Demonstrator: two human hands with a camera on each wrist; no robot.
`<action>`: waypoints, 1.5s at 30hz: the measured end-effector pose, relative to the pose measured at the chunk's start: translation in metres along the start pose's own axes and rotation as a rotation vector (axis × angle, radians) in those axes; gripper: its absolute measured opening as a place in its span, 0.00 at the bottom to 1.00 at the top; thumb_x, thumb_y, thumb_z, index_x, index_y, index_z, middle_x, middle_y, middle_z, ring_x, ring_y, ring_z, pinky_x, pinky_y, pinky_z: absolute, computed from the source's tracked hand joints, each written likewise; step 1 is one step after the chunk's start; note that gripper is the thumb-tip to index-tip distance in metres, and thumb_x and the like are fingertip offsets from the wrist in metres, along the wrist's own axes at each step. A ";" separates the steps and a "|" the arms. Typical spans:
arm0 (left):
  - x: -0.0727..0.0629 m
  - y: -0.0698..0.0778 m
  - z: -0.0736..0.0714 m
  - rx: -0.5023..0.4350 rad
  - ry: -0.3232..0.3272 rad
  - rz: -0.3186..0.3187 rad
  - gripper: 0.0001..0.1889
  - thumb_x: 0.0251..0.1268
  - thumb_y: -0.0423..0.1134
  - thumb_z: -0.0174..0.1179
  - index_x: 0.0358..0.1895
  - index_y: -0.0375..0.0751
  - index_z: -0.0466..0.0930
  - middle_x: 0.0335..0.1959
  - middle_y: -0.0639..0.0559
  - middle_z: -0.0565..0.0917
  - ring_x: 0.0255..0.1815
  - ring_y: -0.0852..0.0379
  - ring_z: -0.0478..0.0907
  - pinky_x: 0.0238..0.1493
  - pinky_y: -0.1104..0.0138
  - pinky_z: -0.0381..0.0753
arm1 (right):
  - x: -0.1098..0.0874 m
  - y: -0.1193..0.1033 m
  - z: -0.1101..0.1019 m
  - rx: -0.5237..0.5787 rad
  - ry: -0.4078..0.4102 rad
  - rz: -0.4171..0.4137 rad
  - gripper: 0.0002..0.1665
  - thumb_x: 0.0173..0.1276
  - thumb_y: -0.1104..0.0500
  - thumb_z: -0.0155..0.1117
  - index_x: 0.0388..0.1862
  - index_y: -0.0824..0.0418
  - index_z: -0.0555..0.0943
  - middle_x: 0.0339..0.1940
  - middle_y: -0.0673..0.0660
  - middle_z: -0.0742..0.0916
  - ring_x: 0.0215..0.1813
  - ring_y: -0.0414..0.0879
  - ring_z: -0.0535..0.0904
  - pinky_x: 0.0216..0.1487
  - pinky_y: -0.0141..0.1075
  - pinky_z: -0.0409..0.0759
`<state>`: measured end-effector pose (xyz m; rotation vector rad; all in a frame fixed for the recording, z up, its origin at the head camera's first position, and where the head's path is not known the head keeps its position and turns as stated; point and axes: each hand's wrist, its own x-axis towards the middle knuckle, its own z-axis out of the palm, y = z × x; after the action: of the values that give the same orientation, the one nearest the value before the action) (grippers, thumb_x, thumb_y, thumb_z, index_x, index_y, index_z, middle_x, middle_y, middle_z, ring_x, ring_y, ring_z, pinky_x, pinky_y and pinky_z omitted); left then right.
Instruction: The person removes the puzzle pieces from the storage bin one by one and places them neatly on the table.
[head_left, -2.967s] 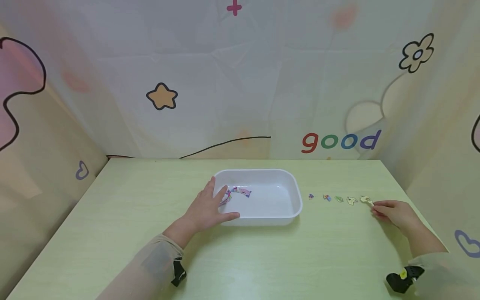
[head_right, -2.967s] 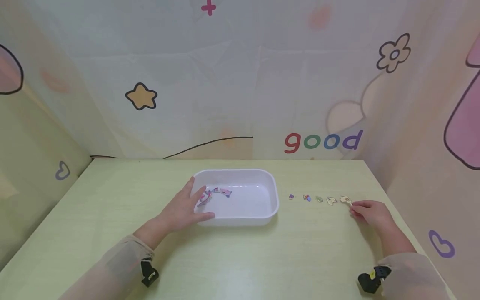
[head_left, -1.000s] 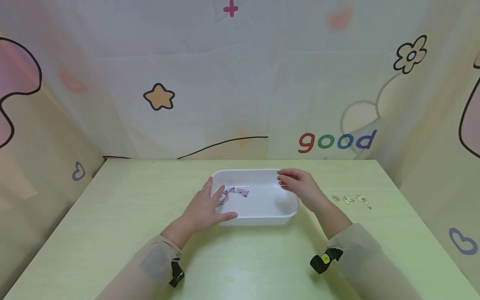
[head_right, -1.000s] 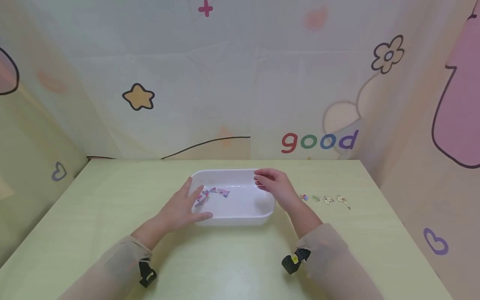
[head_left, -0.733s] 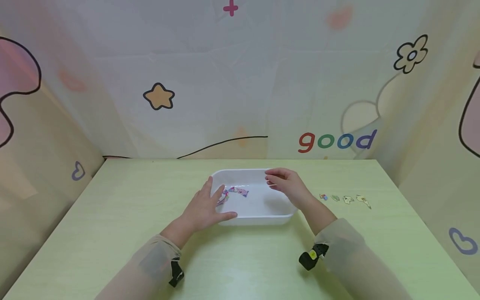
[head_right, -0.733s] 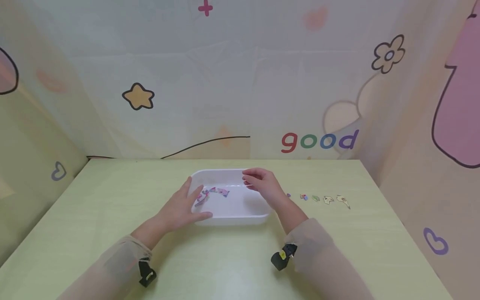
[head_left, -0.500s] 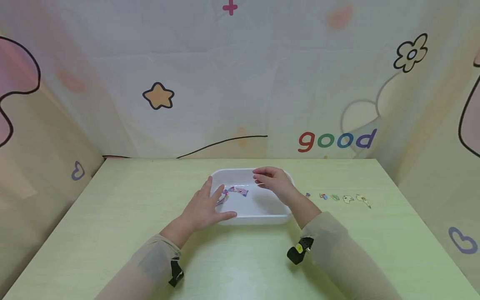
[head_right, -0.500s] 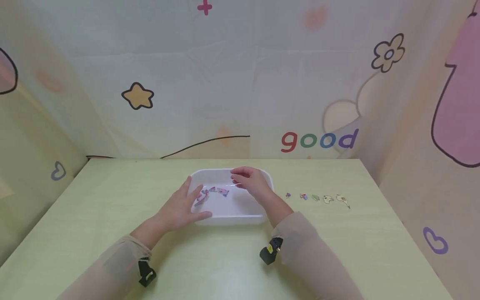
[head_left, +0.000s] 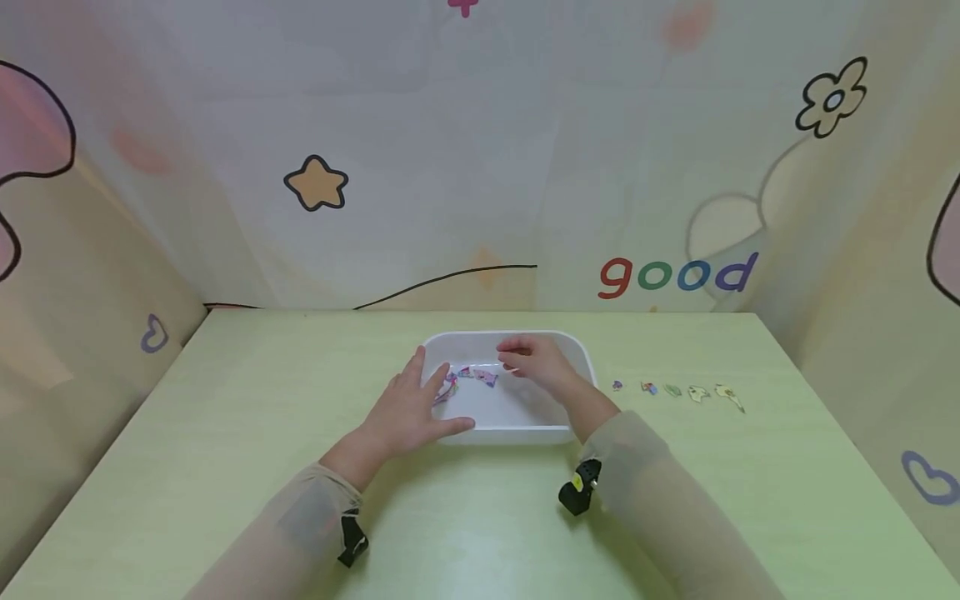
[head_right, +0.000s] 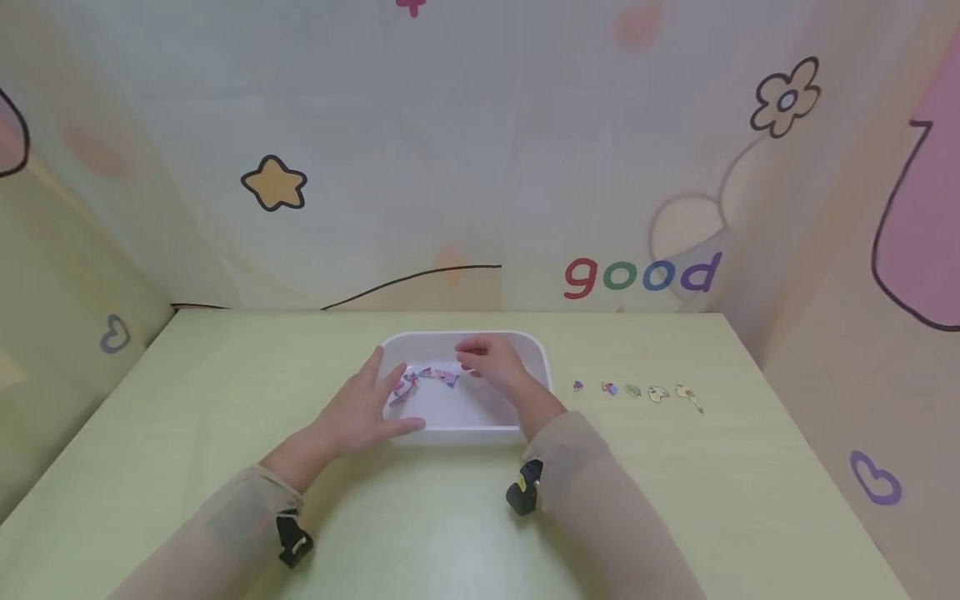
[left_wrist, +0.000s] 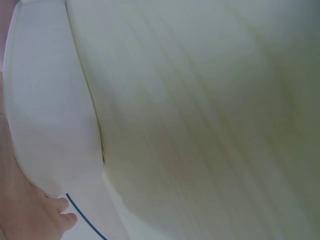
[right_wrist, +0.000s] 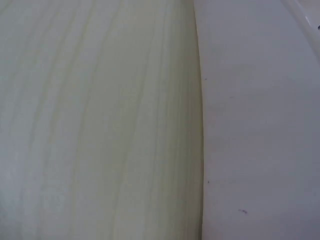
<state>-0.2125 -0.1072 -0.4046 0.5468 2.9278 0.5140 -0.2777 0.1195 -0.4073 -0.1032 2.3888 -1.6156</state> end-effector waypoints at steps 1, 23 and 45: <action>0.000 -0.001 0.000 0.001 0.000 0.001 0.52 0.48 0.76 0.50 0.73 0.47 0.53 0.74 0.37 0.38 0.69 0.34 0.51 0.65 0.45 0.54 | 0.001 0.000 0.001 -0.032 -0.003 0.000 0.16 0.67 0.63 0.59 0.51 0.68 0.78 0.46 0.63 0.83 0.44 0.50 0.79 0.47 0.38 0.79; 0.002 -0.005 0.003 0.001 0.026 0.035 0.53 0.48 0.77 0.49 0.73 0.45 0.54 0.74 0.35 0.38 0.67 0.32 0.55 0.63 0.45 0.57 | 0.004 0.008 0.019 -0.737 -0.057 -0.241 0.11 0.57 0.61 0.69 0.40 0.62 0.85 0.35 0.53 0.82 0.40 0.46 0.75 0.47 0.38 0.73; 0.001 -0.001 0.002 -0.010 0.023 0.027 0.52 0.49 0.75 0.51 0.72 0.44 0.55 0.73 0.34 0.39 0.68 0.32 0.53 0.64 0.44 0.56 | 0.004 0.010 0.018 -0.597 -0.056 -0.185 0.04 0.59 0.65 0.66 0.31 0.60 0.79 0.27 0.52 0.80 0.33 0.43 0.74 0.40 0.35 0.73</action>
<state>-0.2139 -0.1072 -0.4068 0.5834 2.9415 0.5404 -0.2759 0.1060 -0.4238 -0.4820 2.7980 -0.8896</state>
